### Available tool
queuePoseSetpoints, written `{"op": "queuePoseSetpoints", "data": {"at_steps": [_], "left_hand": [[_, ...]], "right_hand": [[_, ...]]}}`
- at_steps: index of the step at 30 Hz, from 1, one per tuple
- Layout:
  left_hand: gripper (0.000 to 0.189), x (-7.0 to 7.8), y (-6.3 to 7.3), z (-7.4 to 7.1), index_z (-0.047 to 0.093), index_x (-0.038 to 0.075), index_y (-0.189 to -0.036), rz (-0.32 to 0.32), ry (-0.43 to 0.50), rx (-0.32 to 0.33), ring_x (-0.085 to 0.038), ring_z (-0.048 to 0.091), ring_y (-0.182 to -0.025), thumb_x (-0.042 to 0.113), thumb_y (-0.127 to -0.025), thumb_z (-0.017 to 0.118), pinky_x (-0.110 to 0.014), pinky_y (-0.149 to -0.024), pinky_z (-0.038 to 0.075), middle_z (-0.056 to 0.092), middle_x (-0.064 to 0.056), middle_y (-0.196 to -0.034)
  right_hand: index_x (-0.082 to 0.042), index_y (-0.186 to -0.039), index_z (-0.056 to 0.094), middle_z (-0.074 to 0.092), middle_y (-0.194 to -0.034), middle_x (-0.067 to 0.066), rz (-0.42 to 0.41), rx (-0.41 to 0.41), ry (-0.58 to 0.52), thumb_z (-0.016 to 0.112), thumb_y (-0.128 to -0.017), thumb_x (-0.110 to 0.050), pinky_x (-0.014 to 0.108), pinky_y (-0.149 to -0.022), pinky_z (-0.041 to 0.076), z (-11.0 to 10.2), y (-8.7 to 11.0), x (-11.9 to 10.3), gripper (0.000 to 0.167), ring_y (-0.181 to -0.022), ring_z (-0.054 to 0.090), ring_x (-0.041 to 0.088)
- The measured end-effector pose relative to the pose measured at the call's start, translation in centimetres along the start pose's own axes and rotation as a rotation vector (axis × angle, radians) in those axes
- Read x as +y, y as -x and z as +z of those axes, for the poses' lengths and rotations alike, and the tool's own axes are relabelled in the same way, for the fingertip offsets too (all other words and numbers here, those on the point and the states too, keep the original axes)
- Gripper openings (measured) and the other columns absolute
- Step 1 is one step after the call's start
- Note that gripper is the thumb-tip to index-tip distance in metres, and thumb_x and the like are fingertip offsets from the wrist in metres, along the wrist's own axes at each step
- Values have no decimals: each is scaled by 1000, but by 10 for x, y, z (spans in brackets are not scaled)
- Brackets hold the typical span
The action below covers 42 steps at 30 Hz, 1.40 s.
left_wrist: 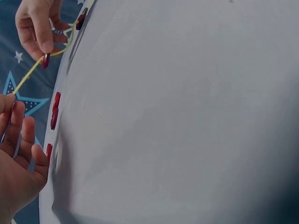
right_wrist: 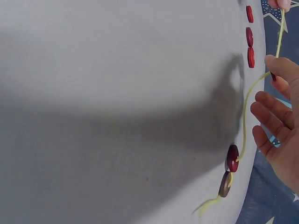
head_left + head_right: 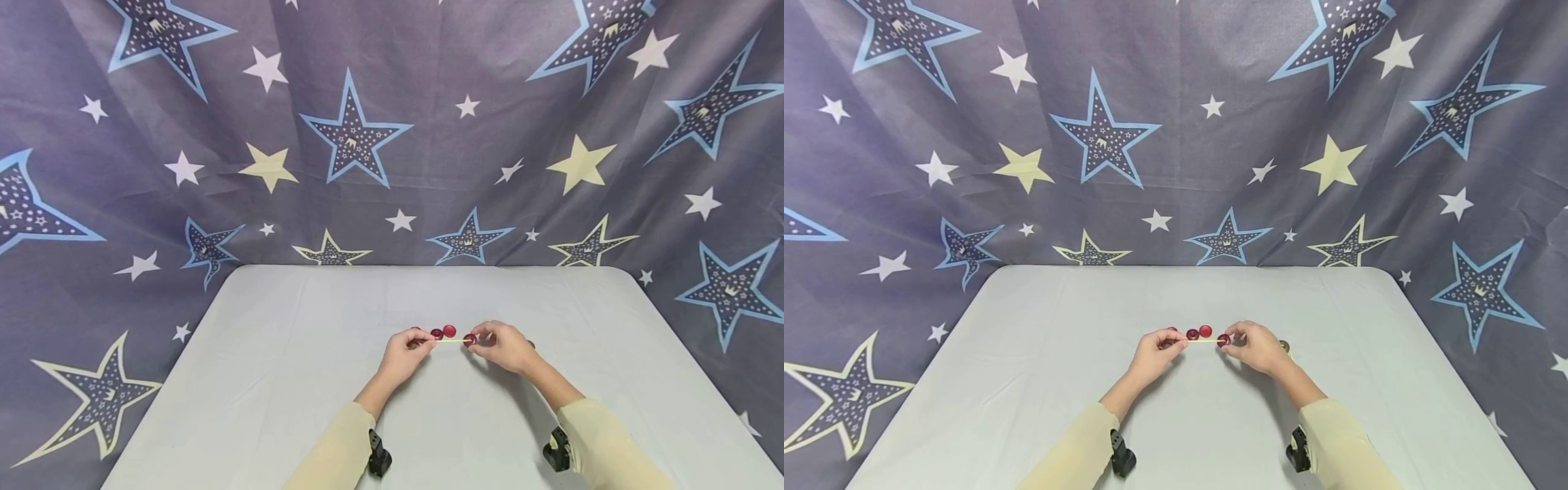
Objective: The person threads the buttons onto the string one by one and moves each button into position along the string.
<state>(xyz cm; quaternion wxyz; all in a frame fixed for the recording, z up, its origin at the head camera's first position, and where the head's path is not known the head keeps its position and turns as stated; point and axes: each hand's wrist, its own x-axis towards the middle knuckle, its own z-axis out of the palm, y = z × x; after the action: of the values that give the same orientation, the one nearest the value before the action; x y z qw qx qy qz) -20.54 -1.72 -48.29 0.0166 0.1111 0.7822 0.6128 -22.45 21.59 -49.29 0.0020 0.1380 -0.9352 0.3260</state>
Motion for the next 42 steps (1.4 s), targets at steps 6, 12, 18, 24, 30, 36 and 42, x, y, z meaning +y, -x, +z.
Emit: {"op": "queuePoseSetpoints", "data": {"at_steps": [6, 12, 18, 24, 30, 36, 42], "left_hand": [[11, 1, 0, 0, 69, -4, -90, -9, -2, 2, -11, 50, -67, 5, -84, 66, -13, -57, 40, 65, -20, -83], [11, 1, 0, -1, 69, -4, -90, -17, -9, -4, -12, 50, -67, 5, -84, 66, -13, -56, 40, 65, -20, -83], [11, 0, 0, -2, 69, -4, -90, -7, -5, -5, -13, 51, -67, 5, -85, 65, -13, -56, 40, 65, -20, -82], [11, -23, -9, 3, 70, -1, -90, -17, 12, 1, -11, 52, -68, 8, -84, 67, -15, -58, 43, 66, -17, -84], [11, -37, -13, 6, 71, 4, -89, -14, 12, 3, -6, 52, -68, 14, -84, 68, -16, -59, 44, 67, -12, -83], [11, -39, -14, 6, 72, 5, -88, -14, 8, 7, -6, 53, -68, 14, -84, 69, -16, -60, 45, 67, -11, -82], [10, -34, -13, 5, 71, 2, -90, -26, -8, 14, -9, 51, -68, 10, -84, 68, -14, -59, 42, 67, -15, -85]], "right_hand": [[-8, -97, 69, 66, -89, 8, 5, 11, 5, 74, -78, -21, 28, -66, 48, -1, 1, 2, 24, -75, 61, 18], [-8, -97, 69, 65, -88, 8, 27, 10, 8, 74, -78, -21, 30, -67, 49, -1, 1, 5, 24, -76, 61, 17], [-9, -96, 69, 65, -87, 6, 25, 18, 12, 74, -78, -21, 28, -66, 47, -1, 0, 10, 23, -73, 58, 13], [-10, -97, 69, 65, -87, 6, 30, 25, 10, 74, -79, -21, 28, -66, 46, -1, 1, 13, 22, -73, 57, 12], [-8, -98, 68, 65, -87, 6, 34, 26, 14, 73, -79, -21, 29, -67, 47, -1, 2, 12, 24, -73, 58, 12], [-7, -99, 68, 66, -87, 6, 32, 23, 17, 73, -79, -21, 31, -69, 50, -2, 3, 12, 25, -75, 62, 14], [-8, -98, 68, 66, -87, 6, 51, 24, 5, 73, -79, -22, 32, -69, 49, -1, 4, 15, 25, -75, 61, 15]]}}
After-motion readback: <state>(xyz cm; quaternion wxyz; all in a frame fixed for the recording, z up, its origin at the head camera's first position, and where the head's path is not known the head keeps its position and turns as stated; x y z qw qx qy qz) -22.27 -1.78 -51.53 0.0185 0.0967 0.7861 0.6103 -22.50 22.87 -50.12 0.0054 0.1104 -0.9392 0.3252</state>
